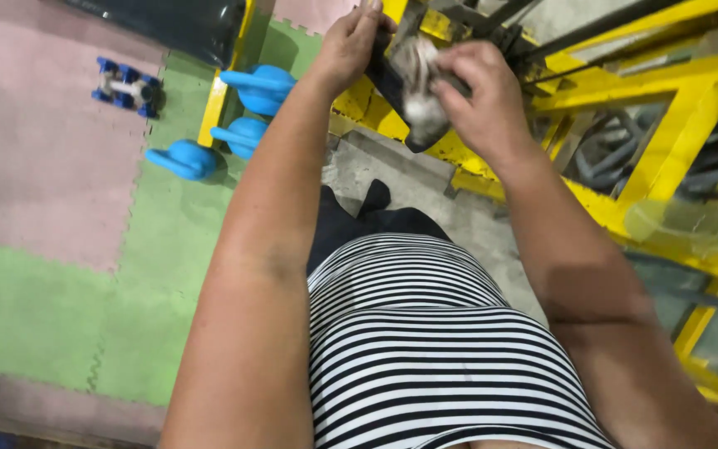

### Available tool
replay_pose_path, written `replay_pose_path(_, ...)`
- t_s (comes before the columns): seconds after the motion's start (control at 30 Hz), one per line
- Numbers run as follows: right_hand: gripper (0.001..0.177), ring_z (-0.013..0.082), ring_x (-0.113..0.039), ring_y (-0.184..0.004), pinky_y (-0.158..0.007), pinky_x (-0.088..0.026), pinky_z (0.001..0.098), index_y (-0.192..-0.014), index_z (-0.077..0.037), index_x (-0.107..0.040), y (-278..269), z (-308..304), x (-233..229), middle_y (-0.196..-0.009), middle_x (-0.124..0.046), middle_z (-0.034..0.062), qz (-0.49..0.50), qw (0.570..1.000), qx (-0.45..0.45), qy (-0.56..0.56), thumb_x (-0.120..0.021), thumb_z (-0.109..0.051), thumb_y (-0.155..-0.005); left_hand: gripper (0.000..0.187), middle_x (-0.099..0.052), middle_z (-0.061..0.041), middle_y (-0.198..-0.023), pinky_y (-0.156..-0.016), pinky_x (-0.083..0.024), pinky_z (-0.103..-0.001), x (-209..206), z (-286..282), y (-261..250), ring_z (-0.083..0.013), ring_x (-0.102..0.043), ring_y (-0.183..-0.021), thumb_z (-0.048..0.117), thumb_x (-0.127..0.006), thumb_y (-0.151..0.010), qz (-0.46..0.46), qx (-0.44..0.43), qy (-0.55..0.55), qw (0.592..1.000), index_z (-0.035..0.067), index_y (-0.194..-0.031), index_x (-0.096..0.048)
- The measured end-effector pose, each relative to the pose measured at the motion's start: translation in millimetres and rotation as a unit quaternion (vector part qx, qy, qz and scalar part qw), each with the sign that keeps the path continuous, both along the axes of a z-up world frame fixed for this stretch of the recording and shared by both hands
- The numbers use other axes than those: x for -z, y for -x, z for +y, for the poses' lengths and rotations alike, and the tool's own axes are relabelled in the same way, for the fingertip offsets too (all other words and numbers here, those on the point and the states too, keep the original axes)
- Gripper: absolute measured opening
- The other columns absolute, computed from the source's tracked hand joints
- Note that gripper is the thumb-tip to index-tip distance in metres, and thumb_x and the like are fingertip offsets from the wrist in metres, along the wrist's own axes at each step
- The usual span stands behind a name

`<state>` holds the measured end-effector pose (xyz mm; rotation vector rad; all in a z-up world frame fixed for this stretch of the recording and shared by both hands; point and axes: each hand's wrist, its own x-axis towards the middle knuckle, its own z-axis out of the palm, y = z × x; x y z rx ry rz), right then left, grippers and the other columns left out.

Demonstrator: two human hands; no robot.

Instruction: Cleaning a kettlebell and a weight machine handle with a cloth.

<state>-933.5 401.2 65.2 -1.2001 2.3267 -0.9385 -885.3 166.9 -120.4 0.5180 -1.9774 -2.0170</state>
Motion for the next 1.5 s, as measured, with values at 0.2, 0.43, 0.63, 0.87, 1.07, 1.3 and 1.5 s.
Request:
replay_pose_path(0.2, 0.047, 0.0413, -0.052, -0.13, -0.107, -0.046, 0.0486, -0.132, 0.001, -0.064, -46, -50, 38, -0.141, -0.057, 0.0242, 0.182, 0.982, -0.012, 0.047, -0.08, -0.017, -0.092, 0.03, -0.072, -0.004, -0.108, -0.088, -0.058, -0.033, 40, -11, 11, -0.0155, -0.067, -0.097, 0.023, -0.063, -0.102, 0.069, 0.106, -0.216, 0.968, 0.004, -0.125, -0.063)
replay_pose_path(0.43, 0.051, 0.0373, -0.057, -0.126, -0.111, -0.048, 0.0469, -0.136, -0.007, -0.067, -60, -14, 17, -0.146, -0.062, 0.0135, 0.205, 0.968, 0.003, -0.147, -0.066, 0.001, -0.086, 0.034, -0.076, -0.011, -0.094, -0.087, -0.056, -0.036, -34, -11, -3, -0.0231, -0.07, -0.089, 0.031, -0.053, -0.109, -0.012, 0.111, 0.102, 0.988, 0.004, -0.107, -0.073)
replay_pose_path(0.63, 0.046, 0.0404, -0.054, -0.128, -0.111, -0.047, 0.0489, -0.134, -0.005, -0.066, -72, -32, -14, -0.147, -0.059, 0.0152, 0.188, 0.954, 0.148, -0.182, -0.071, -0.007, -0.089, 0.036, -0.072, -0.022, -0.092, -0.08, -0.056, -0.044, -33, -16, 1, -0.0395, -0.068, -0.087, 0.031, -0.053, -0.108, 0.007, 0.137, 0.166, 0.976, 0.0, -0.104, -0.071)
replay_pose_path(0.87, 0.051, 0.0379, -0.044, -0.137, -0.115, -0.04, 0.0502, -0.142, 0.001, -0.06, -104, -85, 64, -0.159, -0.045, 0.0171, 0.298, 0.918, 0.23, -0.123, -0.068, -0.008, -0.092, 0.031, -0.074, -0.024, -0.089, -0.076, -0.058, -0.046, -8, -22, 8, -0.0443, -0.072, -0.084, 0.024, -0.051, -0.097, 0.081, 0.16, 0.142, 0.974, -0.001, -0.107, -0.067)
replay_pose_path(1.07, 0.038, 0.0309, -0.047, -0.138, -0.113, -0.036, 0.0555, -0.133, -0.01, -0.069, -118, -45, 21, -0.156, -0.053, 0.0105, 0.301, 0.882, 0.212, -0.295, -0.067, -0.008, -0.095, 0.036, -0.075, -0.021, -0.083, -0.077, -0.055, -0.049, -36, -23, 3, -0.0427, -0.072, -0.085, 0.03, -0.047, -0.106, 0.063, 0.157, 0.204, 0.964, 0.006, -0.099, -0.073)
replay_pose_path(1.3, 0.043, 0.0341, -0.046, -0.138, -0.109, -0.038, 0.0533, -0.136, -0.008, -0.07, -114, -84, 21, -0.153, -0.053, 0.0111, 0.252, 0.89, 0.315, -0.21, -0.072, -0.007, -0.093, 0.036, -0.073, -0.024, -0.09, -0.077, -0.054, -0.052, -19, -24, 5, -0.0467, -0.068, -0.086, 0.03, -0.047, -0.106, 0.109, 0.156, 0.204, 0.96, 0.003, -0.106, -0.071)
replay_pose_path(1.5, 0.046, 0.0335, -0.048, -0.132, -0.106, -0.04, 0.0504, -0.132, -0.01, -0.071, -114, -92, 47, -0.151, -0.051, 0.0156, 0.297, 0.892, 0.265, -0.214, -0.072, -0.005, -0.087, 0.037, -0.074, -0.023, -0.09, -0.079, -0.056, -0.051, -40, -25, 6, -0.0461, -0.07, -0.087, 0.03, -0.046, -0.105, 0.079, 0.152, 0.183, 0.968, 0.002, -0.106, -0.07)
